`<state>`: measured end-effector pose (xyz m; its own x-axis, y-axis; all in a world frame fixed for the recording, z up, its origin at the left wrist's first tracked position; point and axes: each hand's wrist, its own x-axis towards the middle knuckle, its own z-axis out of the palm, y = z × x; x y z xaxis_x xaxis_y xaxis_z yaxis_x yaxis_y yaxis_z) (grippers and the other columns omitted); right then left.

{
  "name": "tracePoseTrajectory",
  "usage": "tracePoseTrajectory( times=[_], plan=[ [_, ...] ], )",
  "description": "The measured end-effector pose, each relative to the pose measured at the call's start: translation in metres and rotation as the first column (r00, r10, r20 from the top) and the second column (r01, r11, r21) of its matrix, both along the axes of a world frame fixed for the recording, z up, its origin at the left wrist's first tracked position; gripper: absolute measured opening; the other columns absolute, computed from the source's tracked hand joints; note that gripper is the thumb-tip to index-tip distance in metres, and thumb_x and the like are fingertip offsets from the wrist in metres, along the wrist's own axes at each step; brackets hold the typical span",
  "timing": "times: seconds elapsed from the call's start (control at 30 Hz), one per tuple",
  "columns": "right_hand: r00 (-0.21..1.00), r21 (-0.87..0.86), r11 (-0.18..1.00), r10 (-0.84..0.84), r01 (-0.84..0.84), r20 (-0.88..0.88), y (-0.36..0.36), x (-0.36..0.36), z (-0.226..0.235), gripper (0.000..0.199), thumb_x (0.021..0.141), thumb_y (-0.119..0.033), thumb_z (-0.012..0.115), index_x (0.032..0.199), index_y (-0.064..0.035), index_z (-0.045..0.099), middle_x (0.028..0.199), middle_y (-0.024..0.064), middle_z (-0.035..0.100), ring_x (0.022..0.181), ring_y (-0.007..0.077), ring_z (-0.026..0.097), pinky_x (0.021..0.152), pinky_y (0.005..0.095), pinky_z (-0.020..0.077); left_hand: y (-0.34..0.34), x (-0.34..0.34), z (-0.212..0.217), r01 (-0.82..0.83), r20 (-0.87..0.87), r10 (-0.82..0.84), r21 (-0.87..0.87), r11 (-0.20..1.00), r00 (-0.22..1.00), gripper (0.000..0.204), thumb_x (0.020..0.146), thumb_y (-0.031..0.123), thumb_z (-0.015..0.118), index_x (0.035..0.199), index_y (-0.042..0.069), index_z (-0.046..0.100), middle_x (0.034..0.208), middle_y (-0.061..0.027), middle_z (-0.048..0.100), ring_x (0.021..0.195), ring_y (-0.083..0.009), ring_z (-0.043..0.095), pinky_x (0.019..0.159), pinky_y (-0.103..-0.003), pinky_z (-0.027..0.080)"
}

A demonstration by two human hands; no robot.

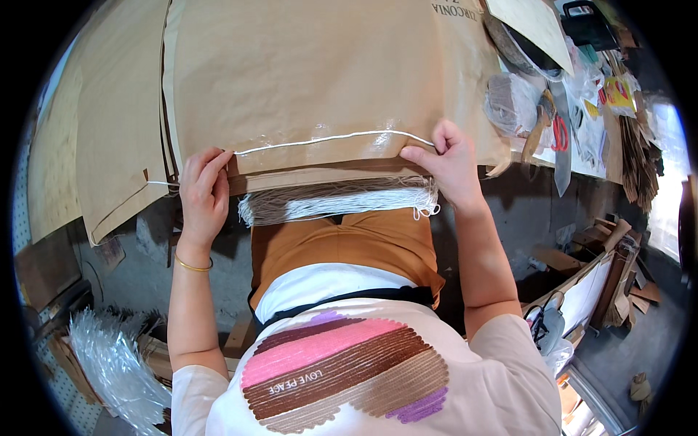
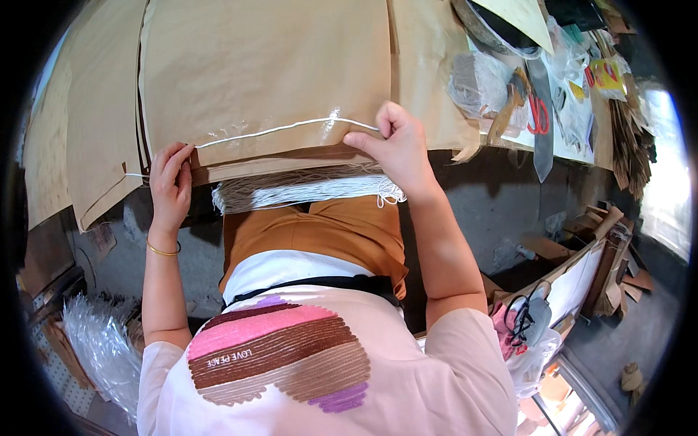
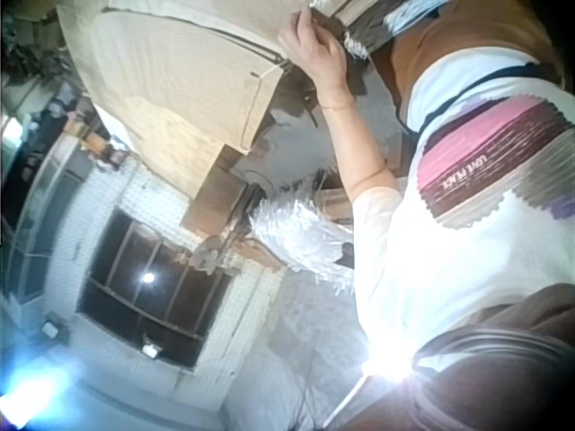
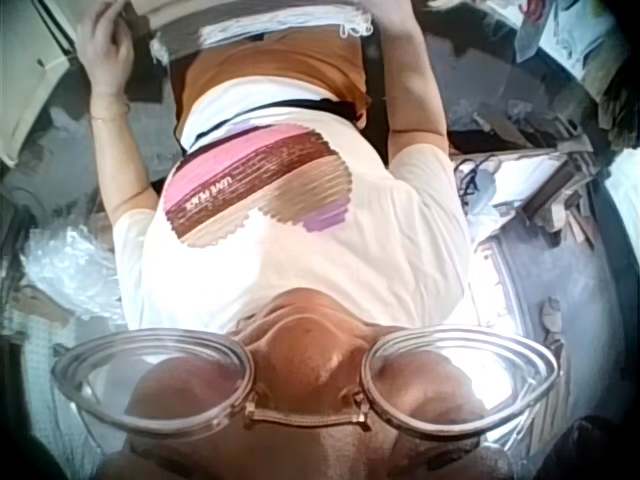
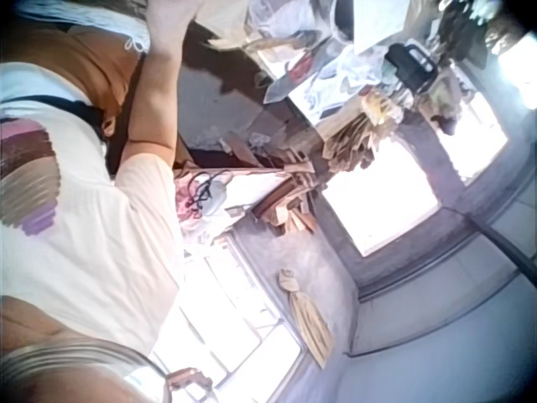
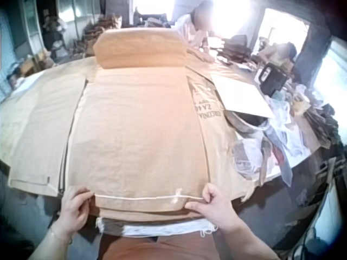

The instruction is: The person repeatedly applies glue to the edges of flat cardboard pieces using a brush, then presses white string along the glued edges to bind them. The person works on multiple cardboard pieces in a repetitive sequence, handling each piece one at a time.

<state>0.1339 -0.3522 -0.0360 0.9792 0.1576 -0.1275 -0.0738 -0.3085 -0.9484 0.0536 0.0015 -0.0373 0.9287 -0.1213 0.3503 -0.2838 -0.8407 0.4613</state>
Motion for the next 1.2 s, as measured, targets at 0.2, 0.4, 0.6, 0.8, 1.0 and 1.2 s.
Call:
tracePoseTrajectory(
  times=[0.2, 0.4, 0.6, 0.8, 1.0, 1.2],
  plan=[
    [0.922, -0.287, 0.956, 0.054, 0.063, 0.383, 0.008, -0.008, -0.006, 0.052, 0.06, -0.013, 0.087, 0.076, -0.0079, 0.038, 0.072, 0.0009, 0.037, 0.066, 0.0169, 0.038, 0.06, 0.0302, 0.0379, -0.001, 0.0, 0.0, 0.0, 0.0, 0.0, -0.011, 1.0, 1.0, 0.03, 0.076, -0.011, 0.055, 0.103, 0.001, 0.062, 0.1, -0.0115, 0.059, 0.09, -0.0289, 0.056, 0.079, -0.036, 0.046],
    [0.754, -0.382, 0.877, 0.036, 0.29, 0.656, 0.013, -0.013, -0.013, 0.056, 0.054, -0.018, 0.089, 0.09, -0.0091, 0.046, 0.114, 0.0127, 0.051, 0.096, 0.0289, 0.05, 0.08, 0.0391, 0.0441, 0.002, -0.002, -0.001, 0.012, -0.019, -0.012, 0.016, 1.0, 1.0, 0.028, 0.082, -0.009, 0.054, 0.107, 0.0, 0.061, 0.104, -0.0123, 0.058, 0.095, -0.0288, 0.055, 0.083, -0.034, 0.045],
    [0.761, -0.348, 0.928, 0.129, 0.134, 0.635, 0.02, -0.021, -0.011, 0.054, 0.056, -0.012, 0.087, 0.098, -0.0084, 0.054, 0.124, 0.0147, 0.048, 0.107, 0.032, 0.05, 0.086, 0.0374, 0.0468, 0.002, -0.002, 0.0, 0.013, -0.029, -0.013, -0.003, 1.0, 0.999, 0.029, 0.081, -0.009, 0.054, 0.107, 0.0, 0.061, 0.104, -0.0122, 0.058, 0.095, -0.0285, 0.055, 0.083, -0.034, 0.045],
    [0.911, -0.225, 0.974, 0.123, -0.035, 0.393, 0.016, -0.016, -0.005, 0.038, 0.063, 0.005, 0.078, 0.094, -0.0036, 0.058, 0.118, 0.0119, 0.051, 0.095, 0.0208, 0.058, 0.076, 0.0287, 0.0537, 0.002, 0.0, -0.001, 0.021, 0.032, -0.02, -0.007, 1.0, 0.999, 0.03, 0.077, -0.009, 0.055, 0.104, 0.001, 0.062, 0.1, -0.0117, 0.059, 0.091, -0.0296, 0.056, 0.078, -0.037, 0.046],
    [0.924, -0.23, 0.968, 0.179, -0.104, 0.338, 0.014, -0.009, -0.002, 0.035, 0.063, 0.003, 0.079, 0.091, -0.0021, 0.06, 0.116, 0.0105, 0.052, 0.09, 0.0193, 0.059, 0.075, 0.0292, 0.054, 0.002, 0.0, -0.001, 0.022, 0.035, -0.022, 0.0, 1.0, 0.999, 0.029, 0.077, -0.009, 0.055, 0.104, 0.001, 0.062, 0.1, -0.012, 0.059, 0.091, -0.0302, 0.056, 0.078, -0.037, 0.046],
    [0.855, -0.311, 0.946, 0.231, -0.086, 0.465, 0.005, -0.011, -0.007, 0.022, 0.065, 0.001, 0.078, 0.08, -0.0006, 0.062, 0.103, 0.0106, 0.059, 0.087, 0.0219, 0.06, 0.07, 0.0308, 0.0535, 0.001, 0.0, 0.0, 0.025, 0.034, -0.025, 0.0, 1.0, 0.999, 0.03, 0.076, -0.009, 0.056, 0.104, 0.001, 0.062, 0.1, -0.0119, 0.059, 0.09, -0.0301, 0.055, 0.078, -0.037, 0.046]
  ],
)
